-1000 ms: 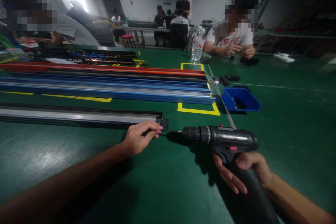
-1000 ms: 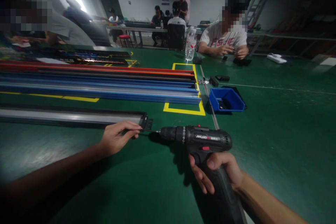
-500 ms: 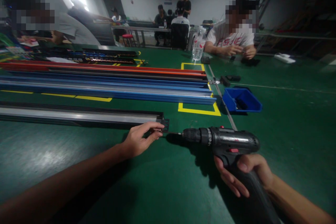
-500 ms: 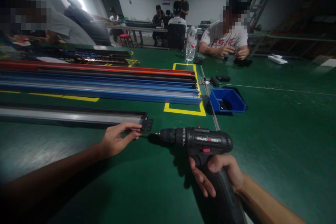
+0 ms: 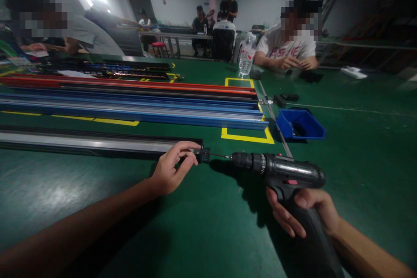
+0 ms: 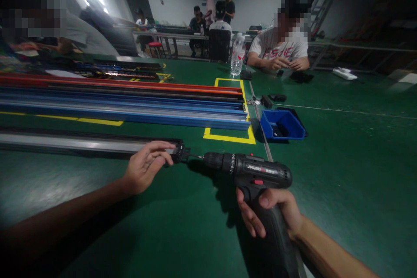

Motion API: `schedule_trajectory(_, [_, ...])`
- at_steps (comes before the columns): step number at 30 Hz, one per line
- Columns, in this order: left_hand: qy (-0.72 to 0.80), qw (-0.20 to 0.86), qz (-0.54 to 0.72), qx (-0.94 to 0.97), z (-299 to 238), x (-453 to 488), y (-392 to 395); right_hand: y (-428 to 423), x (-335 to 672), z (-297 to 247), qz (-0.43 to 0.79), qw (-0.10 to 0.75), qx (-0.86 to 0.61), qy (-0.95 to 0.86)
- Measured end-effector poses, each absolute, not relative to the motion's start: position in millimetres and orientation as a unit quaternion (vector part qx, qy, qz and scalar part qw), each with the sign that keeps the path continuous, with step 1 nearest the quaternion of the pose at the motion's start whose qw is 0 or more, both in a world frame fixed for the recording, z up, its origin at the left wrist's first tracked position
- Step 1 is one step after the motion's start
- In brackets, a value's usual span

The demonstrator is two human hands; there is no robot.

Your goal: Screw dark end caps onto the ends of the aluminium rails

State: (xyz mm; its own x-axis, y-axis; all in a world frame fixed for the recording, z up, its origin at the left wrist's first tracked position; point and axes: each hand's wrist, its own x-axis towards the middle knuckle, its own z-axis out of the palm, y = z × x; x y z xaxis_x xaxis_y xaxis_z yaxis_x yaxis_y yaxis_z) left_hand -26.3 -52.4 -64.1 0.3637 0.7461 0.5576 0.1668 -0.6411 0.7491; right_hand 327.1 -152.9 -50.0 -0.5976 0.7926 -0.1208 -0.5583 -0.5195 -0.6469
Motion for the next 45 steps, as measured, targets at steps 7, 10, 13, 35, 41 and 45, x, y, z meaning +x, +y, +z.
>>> schedule_trajectory(7, [0.331,0.185,0.430,0.819,-59,-24,-51,-154,328,-50,0.855,0.385,-0.206,-0.280])
schedule_trajectory(10, [0.332,0.191,0.436,0.814,-58,-22,-53,-154,329,-52,0.857,0.382,-0.198,-0.282])
schedule_trajectory(13, [0.327,0.180,0.442,0.816,-58,-22,-54,-154,329,-53,0.858,0.382,-0.194,-0.284])
schedule_trajectory(35, [0.309,-0.054,0.229,0.922,-42,23,-55,-142,324,-28,0.795,0.484,-0.270,-0.247])
schedule_trajectory(41, [0.252,-0.084,0.355,0.896,-36,7,-59,-144,328,-41,0.827,0.456,-0.180,-0.275])
schedule_trajectory(45, [0.216,-0.107,0.468,0.850,-39,-10,-52,-150,329,-48,0.854,0.421,-0.140,-0.272])
